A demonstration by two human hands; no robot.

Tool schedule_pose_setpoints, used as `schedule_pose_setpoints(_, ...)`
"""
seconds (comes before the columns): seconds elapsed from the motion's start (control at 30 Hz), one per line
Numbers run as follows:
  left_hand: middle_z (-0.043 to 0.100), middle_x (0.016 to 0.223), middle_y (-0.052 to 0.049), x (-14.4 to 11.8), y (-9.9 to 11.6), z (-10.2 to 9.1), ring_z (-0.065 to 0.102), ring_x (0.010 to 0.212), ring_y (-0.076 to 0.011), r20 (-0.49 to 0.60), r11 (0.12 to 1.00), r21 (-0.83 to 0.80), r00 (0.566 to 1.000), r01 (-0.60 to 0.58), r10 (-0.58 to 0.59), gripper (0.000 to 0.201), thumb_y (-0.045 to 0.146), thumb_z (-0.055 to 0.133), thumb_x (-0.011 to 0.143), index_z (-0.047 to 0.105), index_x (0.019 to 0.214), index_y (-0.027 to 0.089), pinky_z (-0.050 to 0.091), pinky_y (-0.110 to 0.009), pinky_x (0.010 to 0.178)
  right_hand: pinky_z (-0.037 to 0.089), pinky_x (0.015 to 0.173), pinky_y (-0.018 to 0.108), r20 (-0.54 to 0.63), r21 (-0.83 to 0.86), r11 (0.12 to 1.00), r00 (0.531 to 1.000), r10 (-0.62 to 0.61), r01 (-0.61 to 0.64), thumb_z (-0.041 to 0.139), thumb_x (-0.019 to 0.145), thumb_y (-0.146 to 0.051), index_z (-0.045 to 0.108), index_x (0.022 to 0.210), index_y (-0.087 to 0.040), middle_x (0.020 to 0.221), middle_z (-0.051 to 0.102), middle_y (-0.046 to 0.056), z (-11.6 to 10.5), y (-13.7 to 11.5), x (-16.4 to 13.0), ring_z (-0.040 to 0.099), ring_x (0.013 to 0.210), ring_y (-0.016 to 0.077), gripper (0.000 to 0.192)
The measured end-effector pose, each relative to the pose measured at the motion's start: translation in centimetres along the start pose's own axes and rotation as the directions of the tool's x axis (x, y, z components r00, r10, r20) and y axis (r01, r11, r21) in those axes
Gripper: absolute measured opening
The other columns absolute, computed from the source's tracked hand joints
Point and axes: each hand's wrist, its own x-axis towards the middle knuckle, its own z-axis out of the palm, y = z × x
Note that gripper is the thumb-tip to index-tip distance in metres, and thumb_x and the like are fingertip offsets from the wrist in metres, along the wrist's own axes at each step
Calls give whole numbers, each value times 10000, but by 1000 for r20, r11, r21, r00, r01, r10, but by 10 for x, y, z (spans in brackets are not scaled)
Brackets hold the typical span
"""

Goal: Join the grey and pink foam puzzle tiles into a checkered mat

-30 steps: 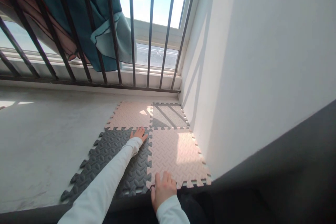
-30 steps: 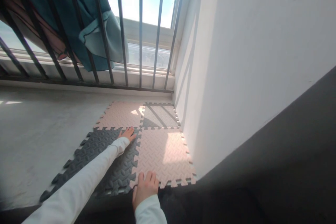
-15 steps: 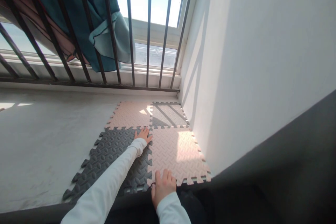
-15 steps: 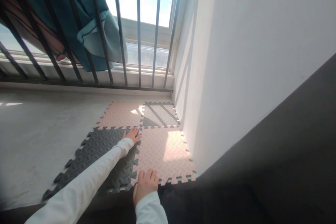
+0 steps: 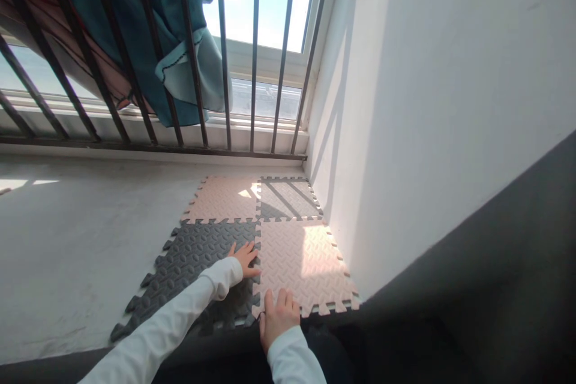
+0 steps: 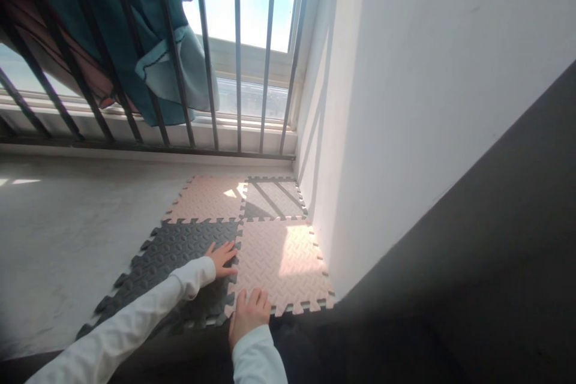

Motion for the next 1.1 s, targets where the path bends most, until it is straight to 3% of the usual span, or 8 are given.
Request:
schedule_pose_setpoints(0.1,107,1411,-128,-46,11,35,87,1280,-299,37,995,67,996,-79,76,882,526,566,569,251,1319,184,103,-543,993,303,834,420,11,4,1000,1000,-1,1,511,688,-357,464,1177,-226,1172,477,138,-3,0,0,391,1098,324,508)
schedule_pose_setpoints(0.17,63,1415,-126,-69,20,57,45,1279,-313,3,992,114,999,-51,51,956,463,619,523,201,1334,177,136,-533,992,304,839,416,22,7,1000,1000,-5,5,502,696,-367,451,1190,-201,1174,473,142,-4,1,-1,386,1101,319,523)
schedule_pose_setpoints(0.33,119,1408,-117,-80,32,87,90,1281,-289,-193,991,128,981,40,-15,764,390,509,656,220,1331,180,145,-516,997,293,863,410,54,14,1000,998,-17,16,493,709,-397,429,1206,-189,1207,445,149,-5,4,-2,359,1130,306,542)
schedule_pose_setpoints(0.63,260,1364,-177,-82,30,74,218,1242,-332,-251,989,135,964,-58,90,650,359,434,693,313,1296,146,228,-542,949,263,905,396,85,-19,999,995,-45,47,519,705,-425,380,1242,-238,1283,375,148,-4,8,-6,309,1185,291,585)
schedule_pose_setpoints(0.9,320,1322,-223,-68,39,83,280,1201,-374,-270,987,161,962,7,38,692,360,497,664,340,1278,82,264,-529,941,257,900,417,78,-20,998,996,-52,54,547,690,-419,393,1227,-271,1295,365,144,-4,7,-8,295,1198,298,578)
schedule_pose_setpoints(1.1,367,1299,-206,-69,35,71,334,1185,-329,-234,988,155,971,-10,46,590,310,434,715,379,1255,77,319,-465,934,261,893,427,83,2,998,995,-55,55,549,687,-404,402,1223,-264,1293,367,148,-9,7,-9,300,1191,313,573)
